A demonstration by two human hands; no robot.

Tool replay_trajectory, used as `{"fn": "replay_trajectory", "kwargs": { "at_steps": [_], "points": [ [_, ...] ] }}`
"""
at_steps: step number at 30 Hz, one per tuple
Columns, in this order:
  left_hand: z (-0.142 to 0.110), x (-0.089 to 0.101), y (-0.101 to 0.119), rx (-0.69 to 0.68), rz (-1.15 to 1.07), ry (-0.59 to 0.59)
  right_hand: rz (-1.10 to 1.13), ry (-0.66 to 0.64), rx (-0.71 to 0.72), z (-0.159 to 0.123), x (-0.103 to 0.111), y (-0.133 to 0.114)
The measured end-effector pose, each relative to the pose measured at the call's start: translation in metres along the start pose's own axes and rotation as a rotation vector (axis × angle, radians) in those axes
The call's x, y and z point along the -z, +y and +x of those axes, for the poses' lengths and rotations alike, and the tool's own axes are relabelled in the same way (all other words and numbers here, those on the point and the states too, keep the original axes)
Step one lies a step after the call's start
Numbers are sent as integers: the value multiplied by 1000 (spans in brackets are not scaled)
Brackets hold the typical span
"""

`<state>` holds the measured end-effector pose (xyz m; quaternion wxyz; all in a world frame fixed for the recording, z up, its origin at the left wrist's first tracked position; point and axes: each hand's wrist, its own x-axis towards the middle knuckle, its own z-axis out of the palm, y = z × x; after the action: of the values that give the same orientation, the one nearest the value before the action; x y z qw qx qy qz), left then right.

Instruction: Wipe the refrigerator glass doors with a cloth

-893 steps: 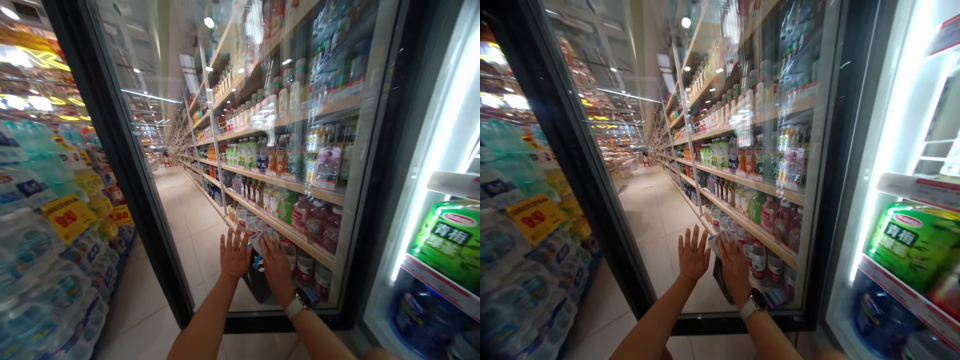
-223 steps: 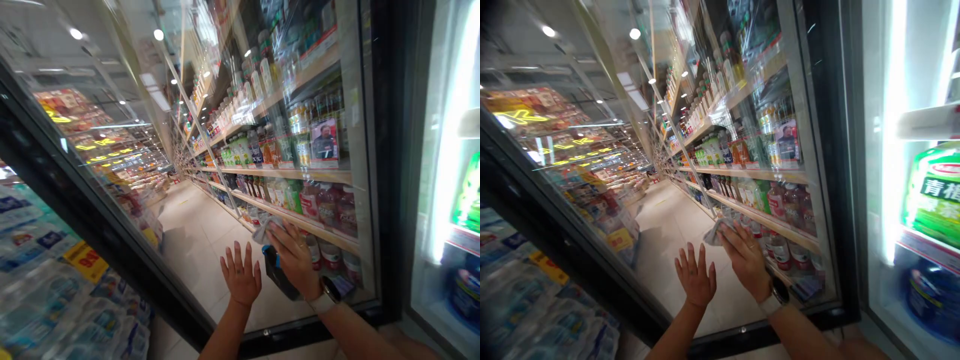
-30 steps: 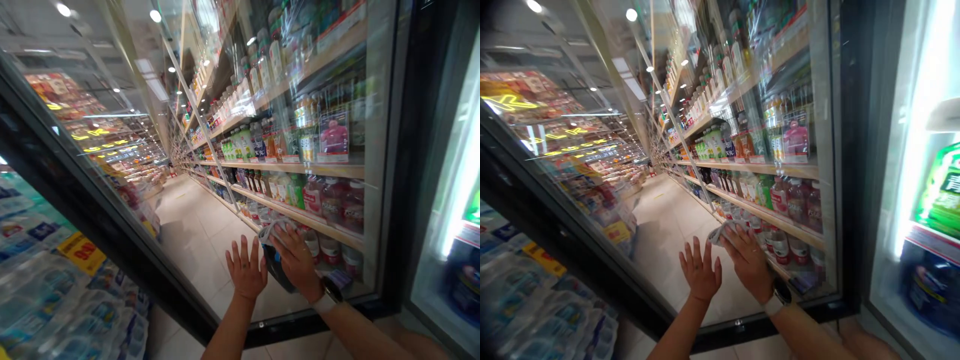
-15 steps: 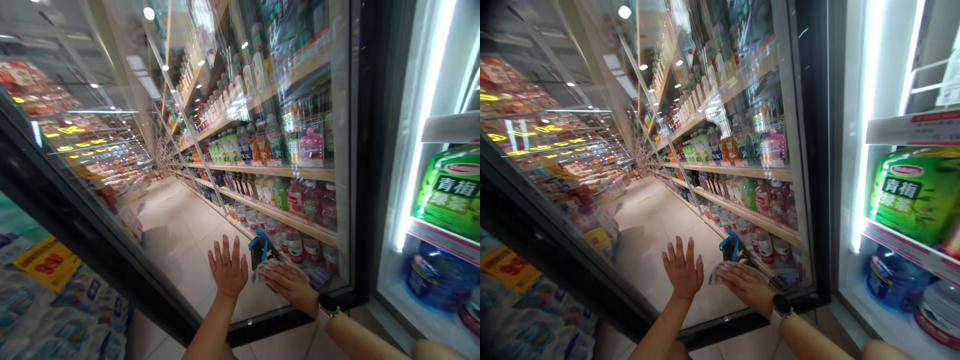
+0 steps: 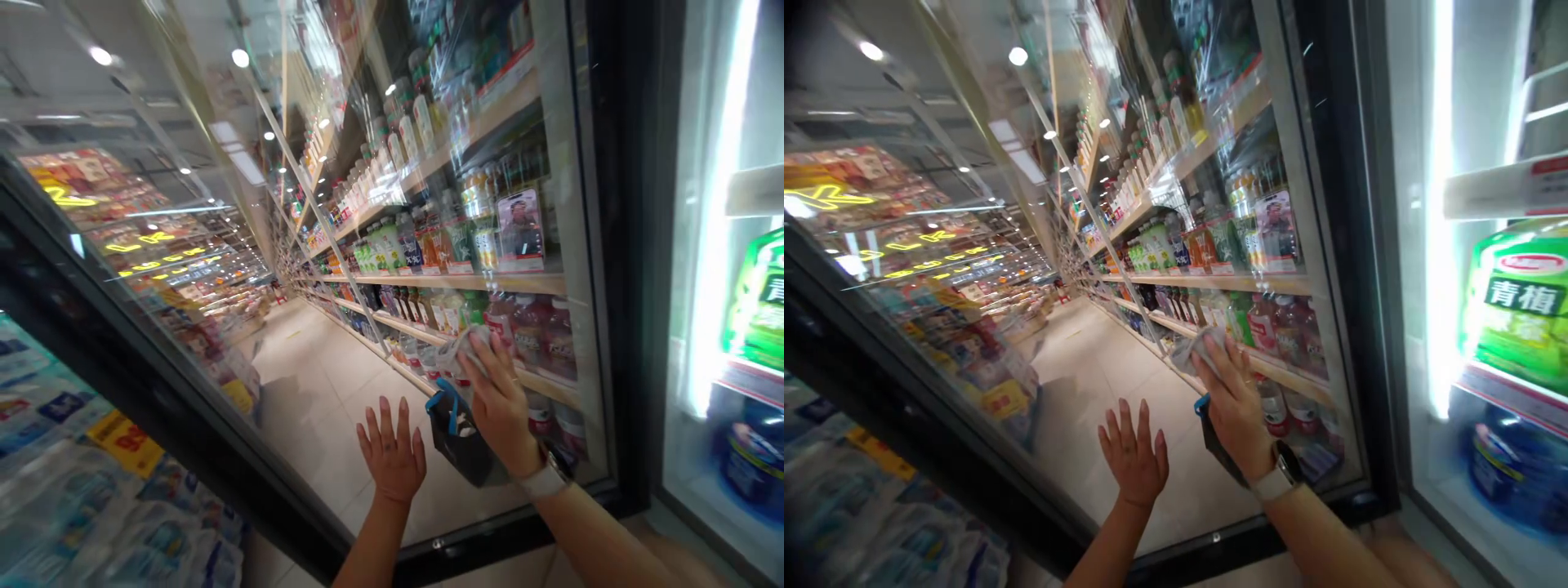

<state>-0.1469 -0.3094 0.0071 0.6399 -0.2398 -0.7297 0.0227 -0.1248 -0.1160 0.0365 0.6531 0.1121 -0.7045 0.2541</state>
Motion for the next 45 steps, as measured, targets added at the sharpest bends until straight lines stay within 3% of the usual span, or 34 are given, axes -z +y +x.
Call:
{"fn": "replay_trajectory", "kwargs": {
  "at_steps": [4, 10, 14, 19, 22, 25, 29, 33, 38, 42, 45],
  "points": [
    [0, 2, 0, -11, 20, -7, 13, 79, -34, 7, -2, 3],
    [-3, -1, -3, -15, 12, -10, 14, 45, 6, -13, -5, 0],
    [-4, -7, -5, 1, -10, 7, -38, -82, 137, -51, -4, 8],
    [-2, -12, -7, 2, -11, 15, -20, -282, 418, -113, 7, 32],
    [-1, -13, -8, -15, -21, 31, -1, -384, 502, -127, 17, 43],
    [0, -13, -7, -6, -35, 30, -7, -439, 513, -121, 24, 47],
    [0, -10, -5, 5, -37, 34, -24, -400, 508, -101, 20, 44],
    [1, -7, -4, 3, -14, 30, -55, -297, 420, -76, 10, 33],
    [2, -3, -3, -17, -3, 14, -101, -146, 200, -31, 7, 19],
    [-1, -1, -3, -18, 5, 1, -76, 25, 32, 3, 13, 24],
    [-4, -1, -4, -16, 8, -12, -54, 124, -42, 14, 15, 31]
  ]
}}
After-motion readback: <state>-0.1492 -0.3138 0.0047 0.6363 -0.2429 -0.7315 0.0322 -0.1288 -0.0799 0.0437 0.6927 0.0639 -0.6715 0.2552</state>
